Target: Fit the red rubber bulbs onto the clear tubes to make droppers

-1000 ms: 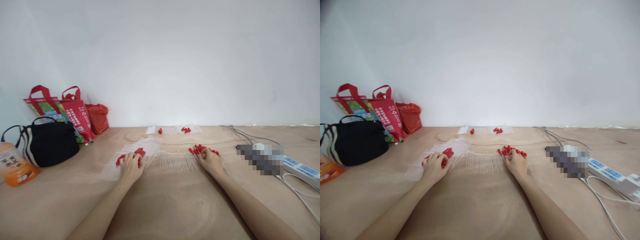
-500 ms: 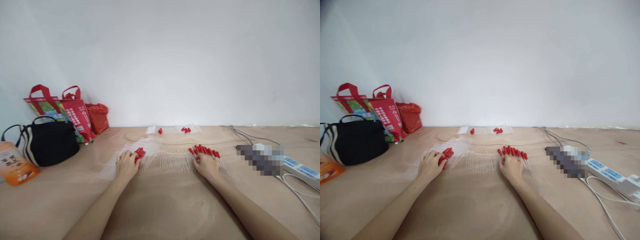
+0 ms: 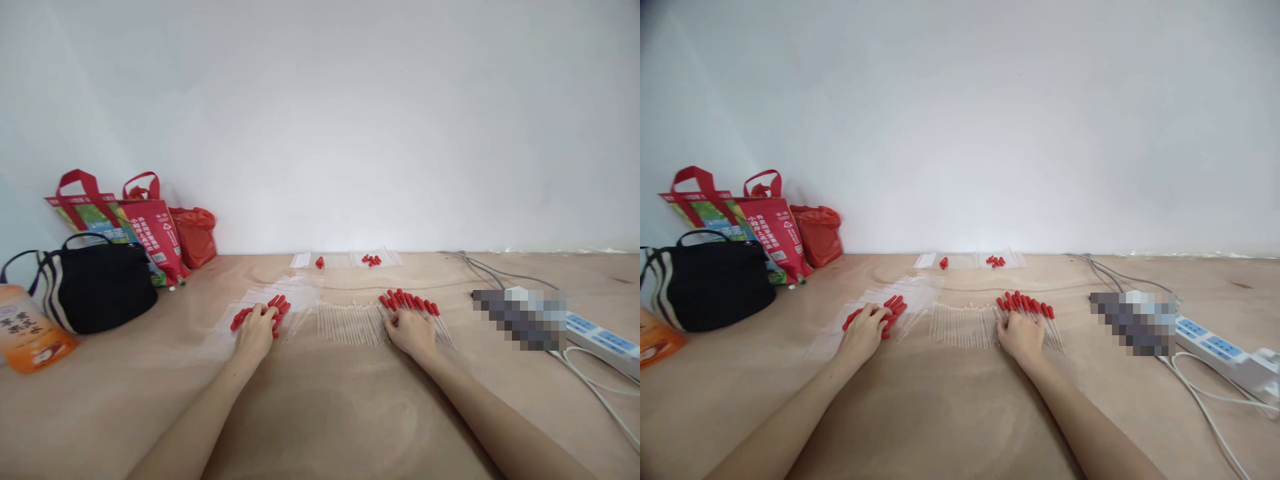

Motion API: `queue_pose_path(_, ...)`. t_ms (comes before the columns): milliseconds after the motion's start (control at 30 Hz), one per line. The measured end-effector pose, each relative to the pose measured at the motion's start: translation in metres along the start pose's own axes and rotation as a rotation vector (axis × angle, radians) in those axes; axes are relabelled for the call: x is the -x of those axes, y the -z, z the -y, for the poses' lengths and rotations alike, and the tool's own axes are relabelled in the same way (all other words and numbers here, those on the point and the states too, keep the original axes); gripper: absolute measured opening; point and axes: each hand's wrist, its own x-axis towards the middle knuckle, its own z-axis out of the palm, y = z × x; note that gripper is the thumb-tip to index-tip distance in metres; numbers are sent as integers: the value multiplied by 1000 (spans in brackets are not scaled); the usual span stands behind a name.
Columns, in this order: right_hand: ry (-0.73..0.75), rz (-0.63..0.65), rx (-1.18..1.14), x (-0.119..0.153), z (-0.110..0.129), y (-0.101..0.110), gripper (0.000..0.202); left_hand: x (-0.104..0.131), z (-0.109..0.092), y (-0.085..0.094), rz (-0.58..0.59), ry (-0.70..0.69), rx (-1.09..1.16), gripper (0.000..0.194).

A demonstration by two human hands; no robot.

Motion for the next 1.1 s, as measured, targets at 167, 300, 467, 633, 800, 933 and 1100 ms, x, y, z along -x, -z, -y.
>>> queue_pose_path(167,16,-78,-48,2,-1,2,33,0,1,-2,-53,-16,44,23)
queue_pose_path(300,89,-185,-120,5,-5,2,31,2,-1,0,-177,3,146,20)
queue_pose_path(467,338,-198,-326,10,-5,1,28,10,-19,-7,-329,-198,394,24)
queue_pose_path(633,605,-171,-439,25,11,-4,22,29,-58,-20,-129,-343,685,24)
queue_pose_path(800,714,-104,-426,41,25,-4,21,40,-80,-15,-10,-390,831,20)
queue_pose_path(933,739,-78,-420,45,29,-1,21,40,-80,-11,-10,-381,860,17)
queue_pose_path(1100,733,-55,-451,47,31,0,19,39,-78,-15,-25,-389,921,16)
